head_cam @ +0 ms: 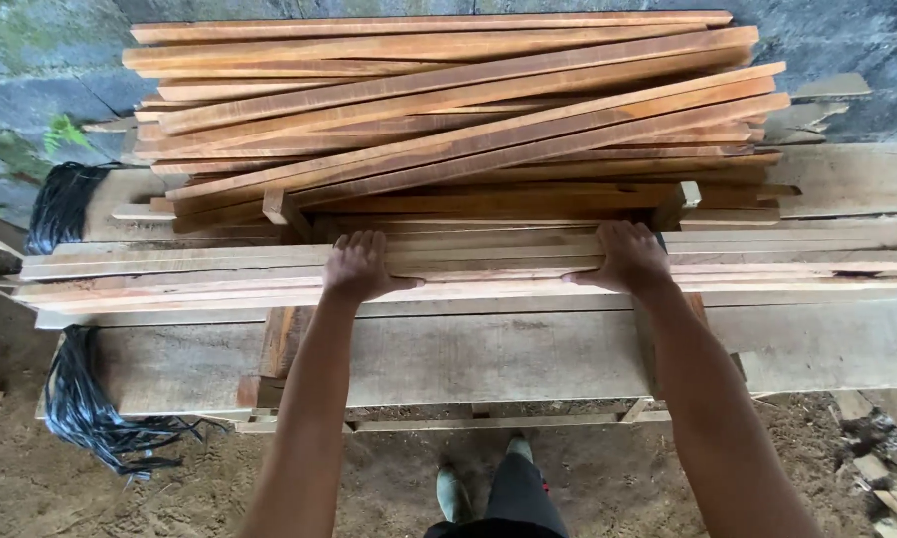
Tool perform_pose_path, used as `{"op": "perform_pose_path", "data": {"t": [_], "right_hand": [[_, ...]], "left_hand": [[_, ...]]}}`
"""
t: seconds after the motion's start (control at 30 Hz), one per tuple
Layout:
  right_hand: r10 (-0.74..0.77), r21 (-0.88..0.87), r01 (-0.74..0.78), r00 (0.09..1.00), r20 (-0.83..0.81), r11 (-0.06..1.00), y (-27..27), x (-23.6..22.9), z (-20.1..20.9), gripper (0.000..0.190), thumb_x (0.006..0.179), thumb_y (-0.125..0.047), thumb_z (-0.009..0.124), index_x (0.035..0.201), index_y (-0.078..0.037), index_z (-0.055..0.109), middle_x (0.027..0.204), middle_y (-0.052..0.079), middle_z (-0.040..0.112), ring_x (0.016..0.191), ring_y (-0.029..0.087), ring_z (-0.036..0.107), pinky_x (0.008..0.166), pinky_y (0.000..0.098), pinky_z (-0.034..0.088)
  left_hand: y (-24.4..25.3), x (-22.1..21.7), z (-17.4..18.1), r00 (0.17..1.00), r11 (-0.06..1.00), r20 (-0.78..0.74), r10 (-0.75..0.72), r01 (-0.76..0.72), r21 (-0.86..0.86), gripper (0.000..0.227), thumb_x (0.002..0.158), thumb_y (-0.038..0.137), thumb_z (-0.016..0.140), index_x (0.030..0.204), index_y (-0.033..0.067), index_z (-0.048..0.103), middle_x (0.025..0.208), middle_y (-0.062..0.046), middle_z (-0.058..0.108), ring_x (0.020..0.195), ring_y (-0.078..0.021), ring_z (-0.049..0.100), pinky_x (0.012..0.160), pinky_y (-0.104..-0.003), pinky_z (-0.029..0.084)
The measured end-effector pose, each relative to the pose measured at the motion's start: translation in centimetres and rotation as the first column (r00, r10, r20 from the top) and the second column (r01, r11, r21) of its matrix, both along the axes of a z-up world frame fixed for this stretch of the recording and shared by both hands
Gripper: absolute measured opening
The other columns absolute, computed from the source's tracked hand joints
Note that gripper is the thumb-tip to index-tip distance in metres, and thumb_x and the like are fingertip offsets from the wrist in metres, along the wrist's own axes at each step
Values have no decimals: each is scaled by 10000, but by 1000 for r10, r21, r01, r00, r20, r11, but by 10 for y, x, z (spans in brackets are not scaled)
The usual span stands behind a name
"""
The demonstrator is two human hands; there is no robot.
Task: Bundling pieces of lumber together using plastic straps.
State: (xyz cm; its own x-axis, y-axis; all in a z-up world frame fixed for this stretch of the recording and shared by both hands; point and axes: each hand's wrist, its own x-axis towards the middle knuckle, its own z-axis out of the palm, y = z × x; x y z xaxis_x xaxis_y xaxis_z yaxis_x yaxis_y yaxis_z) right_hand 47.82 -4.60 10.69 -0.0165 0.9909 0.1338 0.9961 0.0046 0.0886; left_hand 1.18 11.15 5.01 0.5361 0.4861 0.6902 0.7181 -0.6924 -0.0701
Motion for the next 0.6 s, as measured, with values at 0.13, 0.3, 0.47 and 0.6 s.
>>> {"op": "perform_pose_path", "data": {"t": [0.13,0.3,0.47,0.6], "right_hand": [[135,259,-135,991,21,956,2,5,-8,810,505,-837,764,913,-148,635,882,77,684,874,268,715,810,400,561],[181,343,-190,982,60,920,5,10,-15,773,476,-797,803,887,-163,638,856,59,678,846,252,715,787,384,560],[165,411,-179,984,69,894,1,6,-20,833,433,-822,802,934,-167,680,901,85,709,839,281,728,756,386,569],[218,366,-201,976,-6,909,5,7,-11,752,476,-742,862,891,-149,659,856,77,699,847,285,729,743,409,564]], "left_hand": [[1,2,0,1000,1000,-14,7,-7,-17,885,502,967,689,793,138,582,687,-49,615,665,-250,674,652,-405,539],[-2,5,3,999,999,-35,21,-22,-31,890,482,963,703,792,137,591,692,-43,630,671,-244,687,646,-400,538],[-13,3,17,999,997,-53,6,-11,-81,816,525,867,778,826,132,592,757,-57,635,724,-265,690,668,-416,532],[-16,9,20,996,982,-91,7,-24,-190,820,535,838,791,898,124,614,833,-82,664,802,-296,707,703,-458,541]]}}
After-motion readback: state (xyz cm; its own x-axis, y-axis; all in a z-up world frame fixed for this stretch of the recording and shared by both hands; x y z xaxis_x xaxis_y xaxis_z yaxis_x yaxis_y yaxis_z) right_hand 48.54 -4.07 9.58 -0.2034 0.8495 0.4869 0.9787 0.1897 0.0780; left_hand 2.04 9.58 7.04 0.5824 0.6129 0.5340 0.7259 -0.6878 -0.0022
